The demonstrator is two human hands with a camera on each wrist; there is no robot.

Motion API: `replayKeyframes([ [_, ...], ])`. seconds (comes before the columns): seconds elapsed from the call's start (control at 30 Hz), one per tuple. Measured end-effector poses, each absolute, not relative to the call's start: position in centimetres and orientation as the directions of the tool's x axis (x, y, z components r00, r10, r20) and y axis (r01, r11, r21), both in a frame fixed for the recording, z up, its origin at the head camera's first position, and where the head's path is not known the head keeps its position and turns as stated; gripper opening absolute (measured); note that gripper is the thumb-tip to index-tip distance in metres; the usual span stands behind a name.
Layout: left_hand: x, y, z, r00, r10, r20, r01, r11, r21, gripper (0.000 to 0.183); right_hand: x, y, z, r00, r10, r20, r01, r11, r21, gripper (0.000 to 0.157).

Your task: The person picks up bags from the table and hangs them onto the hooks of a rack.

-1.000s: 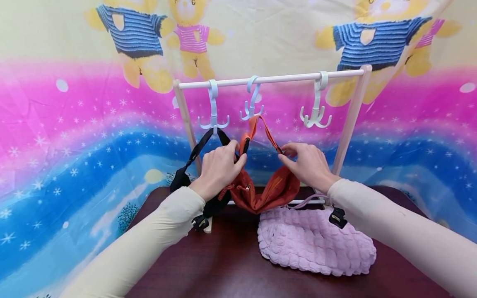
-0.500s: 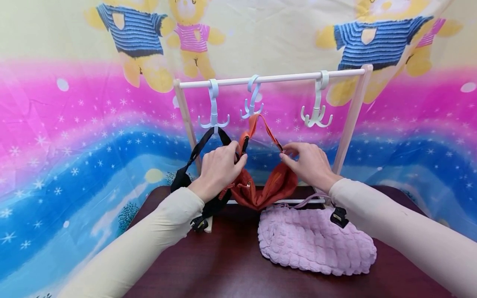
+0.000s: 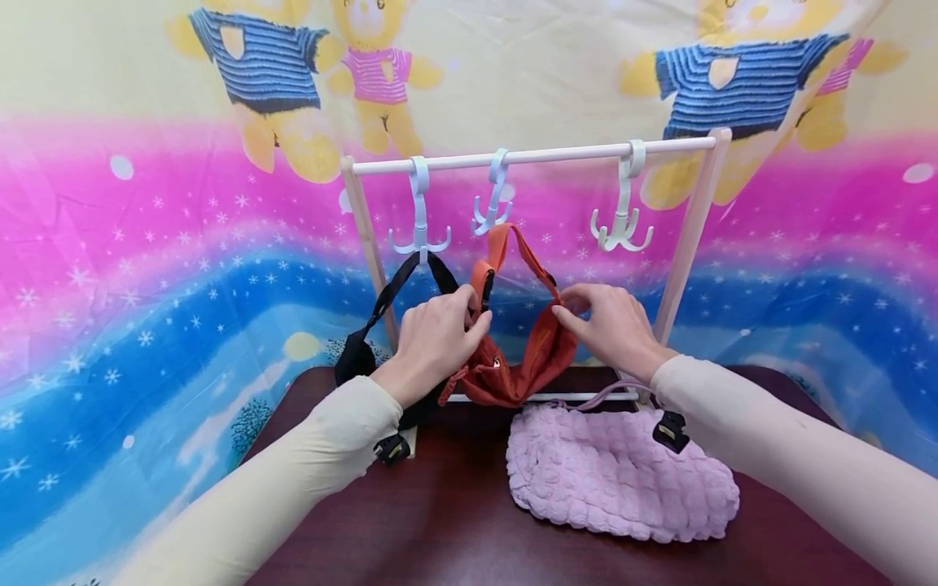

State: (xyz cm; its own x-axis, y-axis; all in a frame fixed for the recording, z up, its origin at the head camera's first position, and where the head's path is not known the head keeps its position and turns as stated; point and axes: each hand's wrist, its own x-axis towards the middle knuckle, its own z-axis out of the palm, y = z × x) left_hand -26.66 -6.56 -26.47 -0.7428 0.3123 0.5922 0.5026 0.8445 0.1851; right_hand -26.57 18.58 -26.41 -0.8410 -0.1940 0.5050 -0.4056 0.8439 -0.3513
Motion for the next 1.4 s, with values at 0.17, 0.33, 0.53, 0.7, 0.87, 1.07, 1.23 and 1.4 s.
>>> replayKeyframes([
  [0.17, -26.4, -6.5, -26.7, -0.741, 0.321, 0.589, 0.511, 0.839, 0.185, 0.022, -26.1, 18.7, -26.9, -0.835, -0.209, 0.510, -0.420, 0.839, -0.344, 0.029],
  [0.33, -26.2, -6.2, -27.0, -0.738, 0.328, 0.590, 0.515, 0.838, 0.179, 0.022, -25.8, 18.8, -27.2, -0.835, -0.217, 0.506, -0.421, 0.844, -0.332, 0.030],
  [0.53, -25.8, -6.0, -27.2, -0.743, 0.333, 0.580, 0.511, 0.842, 0.170, 0.023, -25.6, 19.3, -27.6, -0.835, -0.221, 0.504, -0.417, 0.851, -0.318, 0.029],
  [0.7, -25.5, -5.8, -27.1, -0.738, 0.340, 0.583, 0.522, 0.835, 0.175, 0.022, -25.3, 19.6, -27.9, -0.838, -0.224, 0.497, -0.415, 0.854, -0.315, 0.027],
  [0.87, -25.2, -5.6, -27.0, -0.730, 0.344, 0.591, 0.531, 0.829, 0.174, 0.022, -24.9, 19.8, -28.2, -0.835, -0.234, 0.499, -0.424, 0.851, -0.311, 0.026],
  [1.07, -24.8, -5.4, -27.1, -0.719, 0.366, 0.591, 0.551, 0.819, 0.162, 0.023, -24.5, 20.1, -28.7, -0.832, -0.235, 0.503, -0.422, 0.856, -0.299, 0.027],
  [1.23, -24.4, -5.1, -27.5, -0.723, 0.378, 0.578, 0.556, 0.816, 0.161, 0.024, -24.1, 20.3, -29.1, -0.832, -0.243, 0.499, -0.429, 0.853, -0.299, 0.026],
  [1.4, -24.0, -4.8, -27.8, -0.725, 0.391, 0.568, 0.555, 0.820, 0.144, 0.025, -23.7, 20.4, -29.4, -0.826, -0.259, 0.500, -0.444, 0.845, -0.297, 0.025],
])
